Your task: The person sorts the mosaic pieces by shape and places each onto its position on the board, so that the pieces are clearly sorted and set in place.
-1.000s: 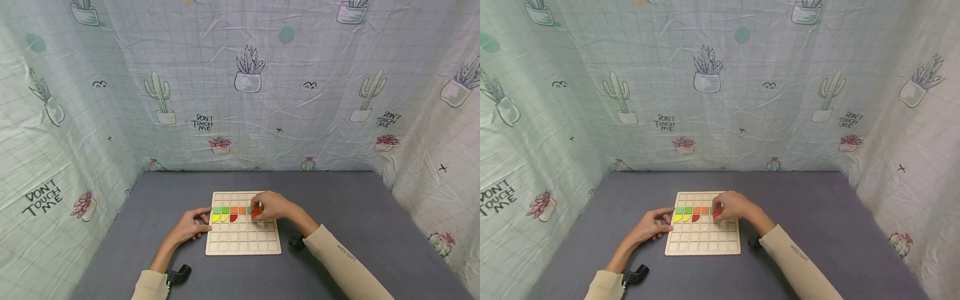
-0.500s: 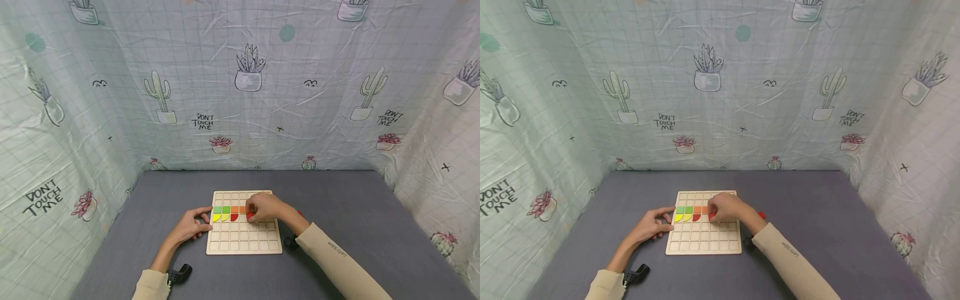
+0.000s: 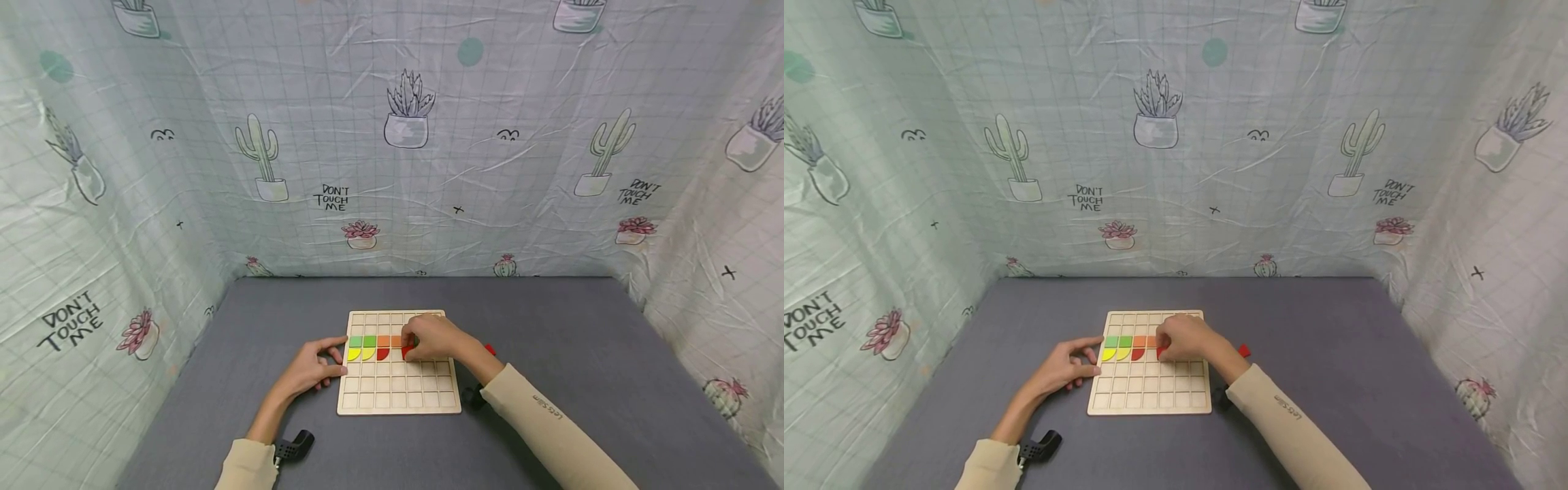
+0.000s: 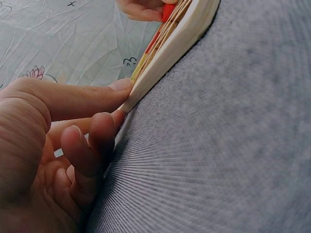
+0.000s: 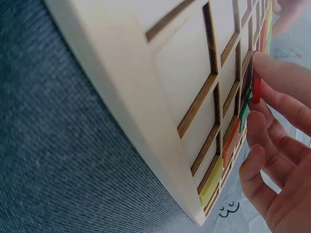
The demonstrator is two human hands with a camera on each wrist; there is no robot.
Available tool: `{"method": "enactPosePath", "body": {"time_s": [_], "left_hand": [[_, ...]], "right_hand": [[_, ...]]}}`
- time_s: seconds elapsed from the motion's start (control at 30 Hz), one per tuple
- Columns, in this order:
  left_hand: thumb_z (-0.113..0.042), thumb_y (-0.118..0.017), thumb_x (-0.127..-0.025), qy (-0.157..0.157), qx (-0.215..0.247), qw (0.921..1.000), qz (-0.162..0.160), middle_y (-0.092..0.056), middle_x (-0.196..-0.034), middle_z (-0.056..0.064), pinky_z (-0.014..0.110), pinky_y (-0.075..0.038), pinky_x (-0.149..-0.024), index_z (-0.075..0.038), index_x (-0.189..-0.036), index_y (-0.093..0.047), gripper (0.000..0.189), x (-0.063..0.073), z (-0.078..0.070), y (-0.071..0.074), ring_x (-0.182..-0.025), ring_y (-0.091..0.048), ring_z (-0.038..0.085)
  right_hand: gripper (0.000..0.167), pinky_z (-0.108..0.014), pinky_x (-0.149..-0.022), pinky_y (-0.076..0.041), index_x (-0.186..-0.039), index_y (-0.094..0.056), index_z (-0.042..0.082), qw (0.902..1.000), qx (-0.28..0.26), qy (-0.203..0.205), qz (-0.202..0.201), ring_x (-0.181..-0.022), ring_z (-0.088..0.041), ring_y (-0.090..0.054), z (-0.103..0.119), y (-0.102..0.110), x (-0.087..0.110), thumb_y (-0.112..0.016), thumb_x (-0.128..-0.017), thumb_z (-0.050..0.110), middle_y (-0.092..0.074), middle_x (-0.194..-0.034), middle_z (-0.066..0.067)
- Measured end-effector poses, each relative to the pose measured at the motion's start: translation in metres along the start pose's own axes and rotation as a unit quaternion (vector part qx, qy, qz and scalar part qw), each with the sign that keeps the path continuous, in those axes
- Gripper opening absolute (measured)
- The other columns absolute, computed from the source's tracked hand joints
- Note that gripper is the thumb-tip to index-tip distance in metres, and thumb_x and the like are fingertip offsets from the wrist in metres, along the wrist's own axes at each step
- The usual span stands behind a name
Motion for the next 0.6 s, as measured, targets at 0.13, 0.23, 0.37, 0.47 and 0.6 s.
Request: {"method": "enactPosePath", "body": {"time_s": [0.13, 0.23, 0.37, 0.47, 0.6], "left_hand": [[-0.011, -0.084, -0.084, 0.001, -0.001, 1.0000, 0.000, -0.065, -0.099, 0.017, 0.027, -0.044, -0.040, -0.006, -0.147, -0.057, 0.069, -0.0005, 0.0001, 0.0004, -0.048, -0.054, 0.012], [-0.011, -0.085, -0.084, 0.003, -0.003, 1.0000, -0.002, -0.065, -0.099, 0.018, 0.027, -0.044, -0.040, -0.006, -0.146, -0.058, 0.068, -0.0009, 0.0007, 0.0004, -0.048, -0.054, 0.011], [-0.011, -0.085, -0.083, 0.003, -0.004, 1.0000, -0.004, -0.065, -0.099, 0.017, 0.027, -0.044, -0.040, -0.006, -0.146, -0.058, 0.068, -0.0010, 0.0003, 0.0005, -0.048, -0.054, 0.011], [-0.011, -0.085, -0.084, 0.001, -0.004, 1.0000, -0.003, -0.065, -0.098, 0.017, 0.027, -0.044, -0.040, -0.006, -0.146, -0.058, 0.068, -0.0010, -0.0003, 0.0008, -0.048, -0.054, 0.011], [-0.011, -0.084, -0.084, 0.001, -0.001, 1.0000, -0.001, -0.065, -0.099, 0.017, 0.027, -0.044, -0.040, -0.006, -0.146, -0.058, 0.068, -0.0010, -0.0007, 0.0013, -0.048, -0.054, 0.011]], "right_hand": [[0.014, -0.027, -0.071, -0.051, -0.090, -0.076, 0.028, 1.0000, 0.005, -0.002, -0.001, -0.078, -0.001, -0.059, -0.0017, -0.0009, -0.0005, -0.086, -0.084, 0.035, -0.069, -0.086, 0.017], [0.015, -0.027, -0.071, -0.050, -0.090, -0.076, 0.029, 1.0000, 0.007, -0.001, -0.003, -0.077, 0.000, -0.059, -0.0018, -0.0007, -0.0008, -0.087, -0.084, 0.036, -0.069, -0.086, 0.018], [0.015, -0.026, -0.069, -0.049, -0.089, -0.074, 0.029, 1.0000, 0.002, -0.002, -0.003, -0.075, 0.000, -0.057, -0.0015, -0.0003, -0.0011, -0.087, -0.083, 0.035, -0.066, -0.083, 0.019], [0.015, -0.026, -0.069, -0.049, -0.089, -0.073, 0.029, 1.0000, -0.002, -0.005, 0.000, -0.075, 0.000, -0.057, -0.0011, -0.0002, -0.0015, -0.087, -0.084, 0.035, -0.064, -0.081, 0.020], [0.015, -0.027, -0.070, -0.049, -0.089, -0.074, 0.028, 0.9999, -0.008, -0.009, 0.005, -0.075, 0.000, -0.057, 0.0007, 0.0013, -0.0019, -0.087, -0.084, 0.033, -0.065, -0.081, 0.020]]}}
Point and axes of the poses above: each hand's wrist, its own x-axis away from the middle knuckle, its own y-axis out of the back of the hand, z = x × y, the point moved 2 cm from there along -x, towards the middle knuckle
